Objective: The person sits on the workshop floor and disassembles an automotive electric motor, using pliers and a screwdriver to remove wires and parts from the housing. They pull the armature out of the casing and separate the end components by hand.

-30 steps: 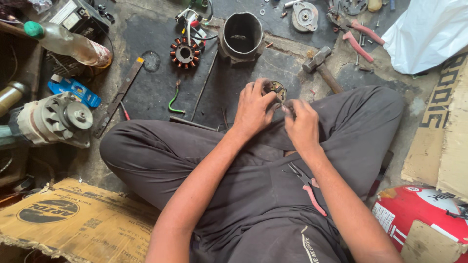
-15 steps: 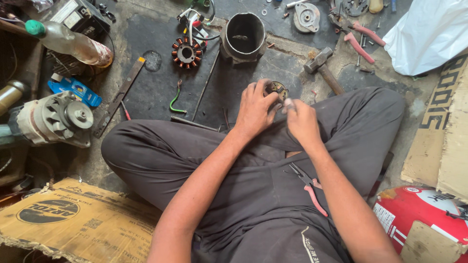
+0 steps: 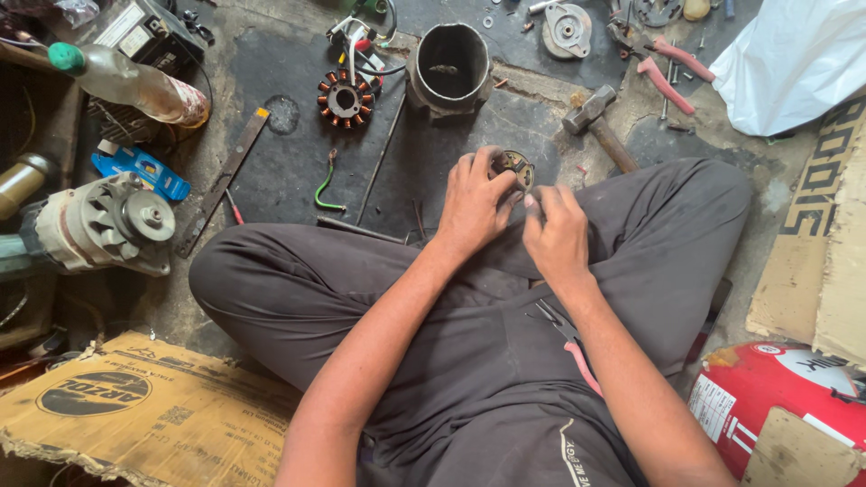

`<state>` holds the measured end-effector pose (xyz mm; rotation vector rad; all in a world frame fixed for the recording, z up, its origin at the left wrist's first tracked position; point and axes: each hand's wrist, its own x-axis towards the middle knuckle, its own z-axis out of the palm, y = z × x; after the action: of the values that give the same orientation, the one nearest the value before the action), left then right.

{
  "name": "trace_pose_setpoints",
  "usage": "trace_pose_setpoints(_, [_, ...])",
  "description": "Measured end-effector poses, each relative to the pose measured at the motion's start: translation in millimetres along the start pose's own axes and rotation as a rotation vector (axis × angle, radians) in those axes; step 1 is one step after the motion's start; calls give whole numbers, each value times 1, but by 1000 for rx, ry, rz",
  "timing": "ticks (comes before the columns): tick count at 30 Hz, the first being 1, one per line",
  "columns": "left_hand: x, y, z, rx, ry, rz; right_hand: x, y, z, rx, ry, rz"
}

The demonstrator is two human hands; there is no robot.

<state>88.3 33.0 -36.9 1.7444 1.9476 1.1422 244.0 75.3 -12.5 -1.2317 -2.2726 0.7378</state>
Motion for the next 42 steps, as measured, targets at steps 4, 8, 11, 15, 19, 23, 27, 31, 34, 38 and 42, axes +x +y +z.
trace_pose_setpoints(4, [-2, 0, 1, -7, 6, -2, 3, 10, 11, -110, -59, 4])
trace_pose_setpoints(8, [-1, 0, -1, -45, -7, -28, 7, 18, 20, -92, -75, 50])
trace_pose_setpoints(11, [-1, 3, -2, -85, 25, -38, 8, 21, 21, 21, -56, 115])
trace_pose_setpoints(15, [-5, 7, -4, -146, 52, -65, 11, 21, 21, 83, -72, 195])
trace_pose_setpoints(19, [-8, 8, -2, -101, 57, -49, 11, 20, 21, 150, -48, 158])
trace_pose_setpoints(23, [-10, 9, 3, -73, 55, -87, 8, 16, 17, 198, -33, 169])
trace_pose_setpoints(27, [-12, 8, 7, -62, 46, -101, 3, 8, 10, 263, 58, 114])
trace_pose_setpoints(31, [-13, 5, 8, -65, 34, -105, -2, 0, 6, 245, 47, 121])
trace_pose_setpoints(34, [-14, 4, 8, -54, 39, -78, -3, -2, 6, 194, 26, 98])
trace_pose_setpoints(38, [-14, 5, 8, -40, 31, -74, -5, 0, 7, 114, 67, -49])
trace_pose_setpoints(42, [-13, 5, 8, -44, 23, -70, -3, 3, 6, 65, 67, -72])
